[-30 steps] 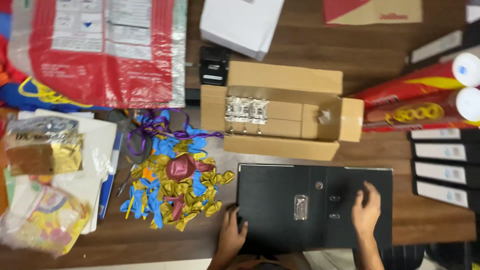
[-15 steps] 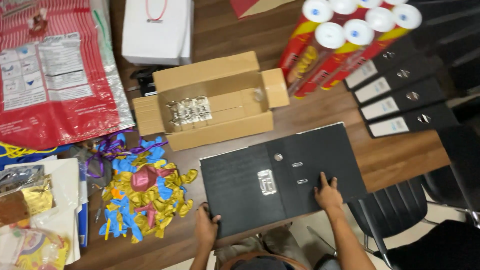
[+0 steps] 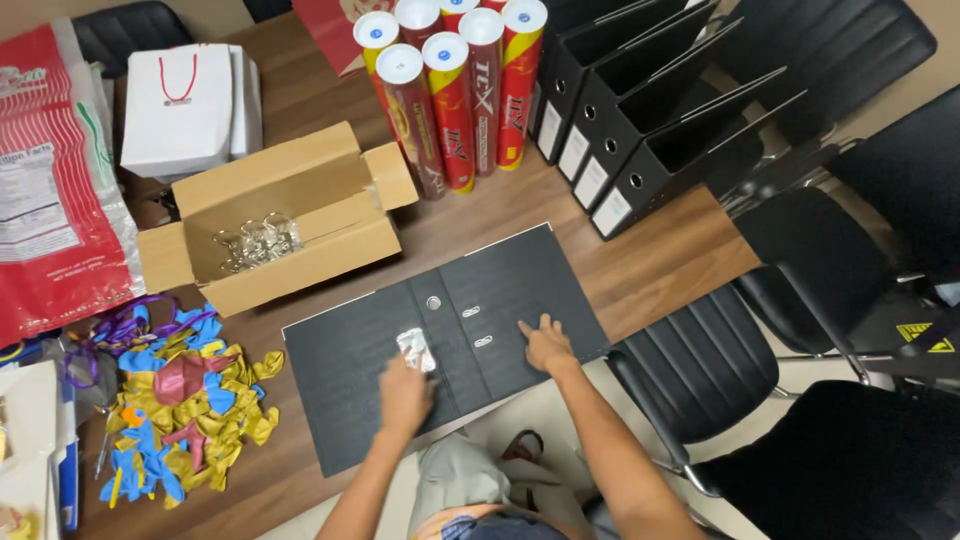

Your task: Removing metal binder rings from a box and installing them into a black office binder.

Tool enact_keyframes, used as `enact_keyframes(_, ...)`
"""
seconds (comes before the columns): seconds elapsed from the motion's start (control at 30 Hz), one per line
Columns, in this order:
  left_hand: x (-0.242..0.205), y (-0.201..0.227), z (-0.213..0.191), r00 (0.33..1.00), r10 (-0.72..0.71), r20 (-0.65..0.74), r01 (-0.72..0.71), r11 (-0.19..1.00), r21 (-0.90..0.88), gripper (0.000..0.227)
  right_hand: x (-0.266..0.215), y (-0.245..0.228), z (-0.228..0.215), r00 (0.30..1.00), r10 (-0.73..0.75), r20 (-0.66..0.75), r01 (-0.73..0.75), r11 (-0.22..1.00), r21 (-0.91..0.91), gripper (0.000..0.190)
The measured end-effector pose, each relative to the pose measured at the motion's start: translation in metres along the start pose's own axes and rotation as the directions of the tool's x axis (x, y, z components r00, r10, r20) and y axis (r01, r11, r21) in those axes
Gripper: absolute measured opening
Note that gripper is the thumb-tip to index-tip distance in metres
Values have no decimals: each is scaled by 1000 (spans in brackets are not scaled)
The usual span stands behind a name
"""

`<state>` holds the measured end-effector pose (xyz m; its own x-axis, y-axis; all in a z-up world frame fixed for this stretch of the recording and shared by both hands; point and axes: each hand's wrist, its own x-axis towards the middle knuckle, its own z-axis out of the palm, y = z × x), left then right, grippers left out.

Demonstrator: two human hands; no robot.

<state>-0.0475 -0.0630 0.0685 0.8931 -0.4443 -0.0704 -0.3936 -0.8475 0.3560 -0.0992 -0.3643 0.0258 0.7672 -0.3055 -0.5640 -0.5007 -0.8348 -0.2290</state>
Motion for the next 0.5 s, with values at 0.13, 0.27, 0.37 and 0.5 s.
enact_keyframes(0.13,55,98,29,961,234,145,-231,972,-39,88,1,4,-7,997,-71,16,70,997,37,61)
enact_keyframes(0.27,110,159,42,875,192,444,-273,953,127,96,8,19,-15,990,-135,51,130,987,95,61)
enact_keyframes(0.37,128,126,159,925,251,284,-323,914,244,67,33,51,33,975,-215,55,208,971,119,59)
enact_keyframes(0.5,126,136,148,876,151,457,-297,917,268,68,42,61,14,960,-275,51,261,948,182,59)
